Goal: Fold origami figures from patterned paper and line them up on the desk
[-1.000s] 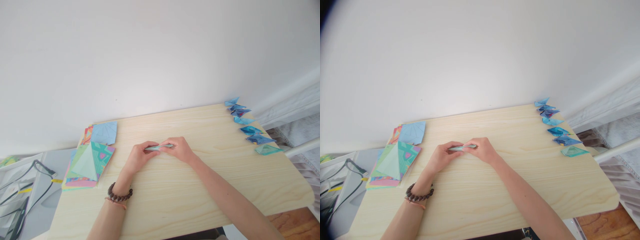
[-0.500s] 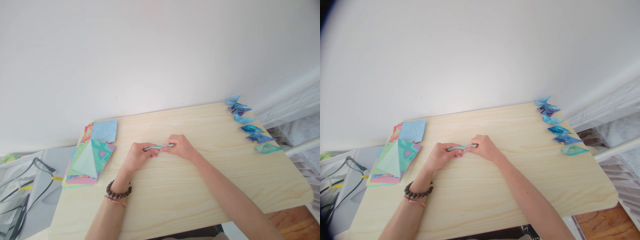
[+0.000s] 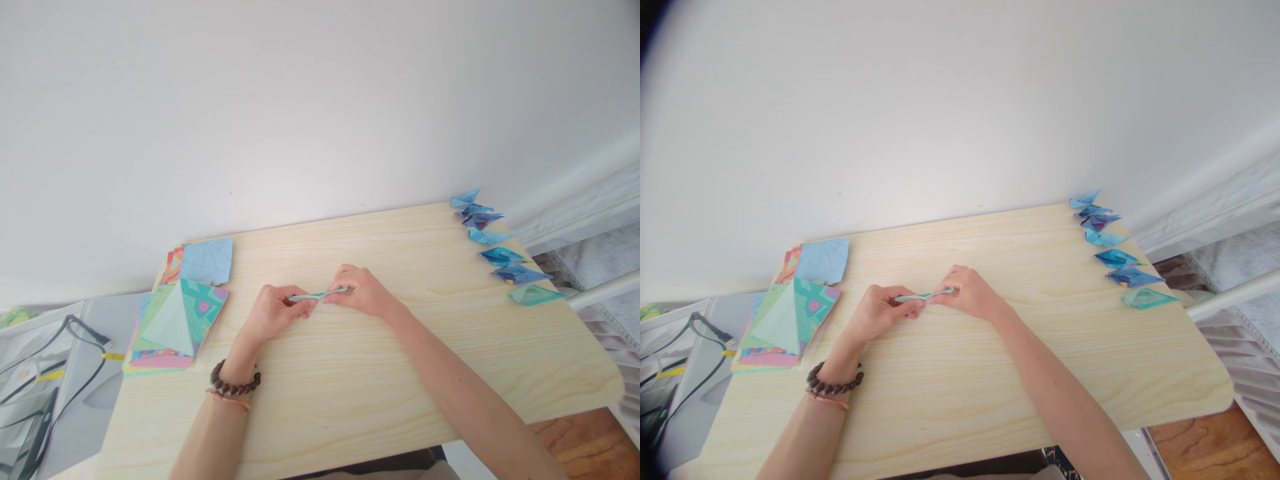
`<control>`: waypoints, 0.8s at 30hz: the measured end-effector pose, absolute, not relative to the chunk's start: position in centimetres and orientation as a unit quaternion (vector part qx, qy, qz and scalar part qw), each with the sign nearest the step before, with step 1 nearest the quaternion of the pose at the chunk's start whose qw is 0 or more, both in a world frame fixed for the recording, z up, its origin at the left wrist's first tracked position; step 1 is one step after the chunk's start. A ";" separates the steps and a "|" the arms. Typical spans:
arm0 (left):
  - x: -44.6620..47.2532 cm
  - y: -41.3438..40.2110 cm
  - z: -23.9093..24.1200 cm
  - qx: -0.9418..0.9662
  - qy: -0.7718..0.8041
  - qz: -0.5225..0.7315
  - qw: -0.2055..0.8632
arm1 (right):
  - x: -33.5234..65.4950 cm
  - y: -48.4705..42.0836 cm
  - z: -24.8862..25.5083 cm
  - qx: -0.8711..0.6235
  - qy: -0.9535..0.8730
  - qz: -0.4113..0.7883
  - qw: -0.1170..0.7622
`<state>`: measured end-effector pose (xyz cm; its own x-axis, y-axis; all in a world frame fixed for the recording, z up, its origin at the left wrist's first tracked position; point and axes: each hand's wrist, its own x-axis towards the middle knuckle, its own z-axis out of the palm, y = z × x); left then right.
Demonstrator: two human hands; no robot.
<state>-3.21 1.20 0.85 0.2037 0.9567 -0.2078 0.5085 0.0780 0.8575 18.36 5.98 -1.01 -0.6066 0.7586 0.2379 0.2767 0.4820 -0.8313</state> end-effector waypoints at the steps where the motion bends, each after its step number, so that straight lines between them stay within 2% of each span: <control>1: -3.2 1.2 0.9 0.636 0.584 0.244 0.442 | 18.4 6.0 -1.0 -0.326 -0.810 0.380 0.305; 5: -3.1 1.3 1.3 0.634 0.587 0.237 0.444 | 18.5 6.1 -1.1 -0.349 -0.831 0.330 0.282; 14: -3.4 1.3 1.6 0.667 0.577 0.204 0.425 | 18.6 6.3 -1.2 -0.340 -0.851 0.317 0.244; 21: -3.2 1.2 1.9 0.723 0.555 0.192 0.365 | 18.7 6.3 -0.6 -0.328 -0.859 0.330 0.213; 24: -3.0 1.1 1.8 0.722 0.539 0.202 0.383 | 18.8 6.3 -0.2 -0.336 -0.839 0.372 0.210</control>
